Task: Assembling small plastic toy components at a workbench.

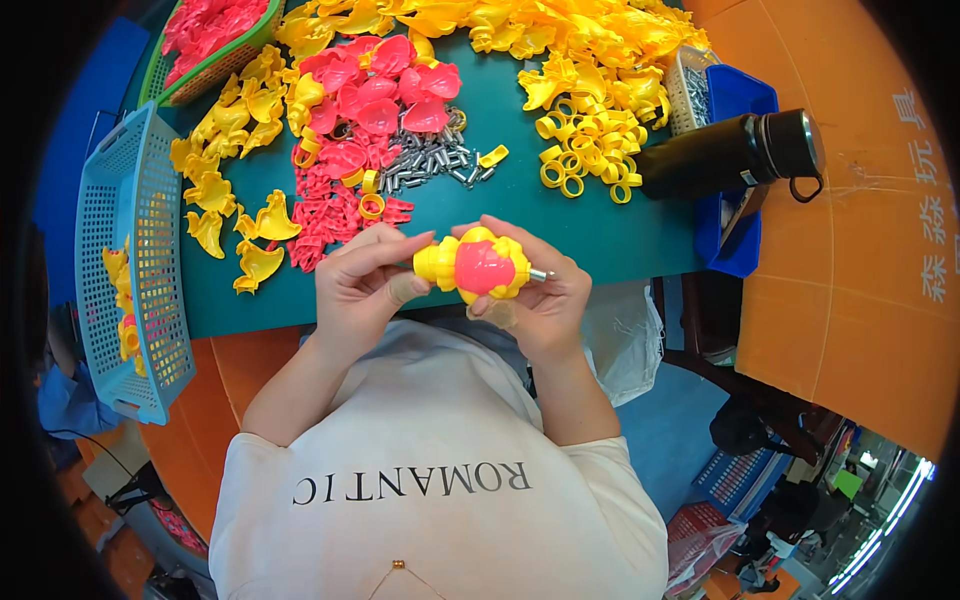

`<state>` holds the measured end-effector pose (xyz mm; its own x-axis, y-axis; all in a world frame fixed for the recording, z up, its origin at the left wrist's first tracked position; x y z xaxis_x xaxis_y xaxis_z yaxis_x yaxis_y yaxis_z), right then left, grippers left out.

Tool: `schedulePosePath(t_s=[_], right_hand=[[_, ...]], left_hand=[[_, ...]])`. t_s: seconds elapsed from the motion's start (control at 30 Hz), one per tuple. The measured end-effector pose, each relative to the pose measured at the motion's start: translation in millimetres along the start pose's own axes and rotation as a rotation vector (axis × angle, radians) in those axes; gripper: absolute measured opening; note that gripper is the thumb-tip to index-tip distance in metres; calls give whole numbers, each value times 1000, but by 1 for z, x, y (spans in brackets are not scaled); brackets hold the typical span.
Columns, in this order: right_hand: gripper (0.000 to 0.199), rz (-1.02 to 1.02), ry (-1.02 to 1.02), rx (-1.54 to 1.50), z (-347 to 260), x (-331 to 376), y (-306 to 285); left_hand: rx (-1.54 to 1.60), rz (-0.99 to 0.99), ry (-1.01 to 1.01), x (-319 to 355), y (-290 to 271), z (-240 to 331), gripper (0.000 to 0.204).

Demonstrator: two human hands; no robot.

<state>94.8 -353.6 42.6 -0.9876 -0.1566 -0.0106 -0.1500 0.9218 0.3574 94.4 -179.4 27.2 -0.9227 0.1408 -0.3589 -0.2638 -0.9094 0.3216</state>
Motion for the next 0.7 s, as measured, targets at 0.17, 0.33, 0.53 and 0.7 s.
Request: schedulePosePath(t_s=[0.17,0.33,0.53,0.7], right_hand=[[69,-165,20,233,1,1,17],[69,-174,43,535,17,-6,24],[59,-284,-218,1065,36,-6,60],[61,-301,-99,1066,40,-8,62]], left_hand=[[-186,-94,118,10,-10,12,38],[-638,-169,68,13,-29,19,41],[-609,-222,125,14,-30,21,40],[-529,-104,57,20,-37,9,35]])
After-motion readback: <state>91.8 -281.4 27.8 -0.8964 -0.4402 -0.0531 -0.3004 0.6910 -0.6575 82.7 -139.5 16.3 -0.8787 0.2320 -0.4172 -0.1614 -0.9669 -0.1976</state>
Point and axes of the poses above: each hand's wrist, its own x-axis away from the middle knuckle, its own y-axis out of the palm, z = x × y, the point moved 6 cm from there along -x, towards the middle knuckle, and after that the axes turned 12 degrees about y, right-handed, at the moved point
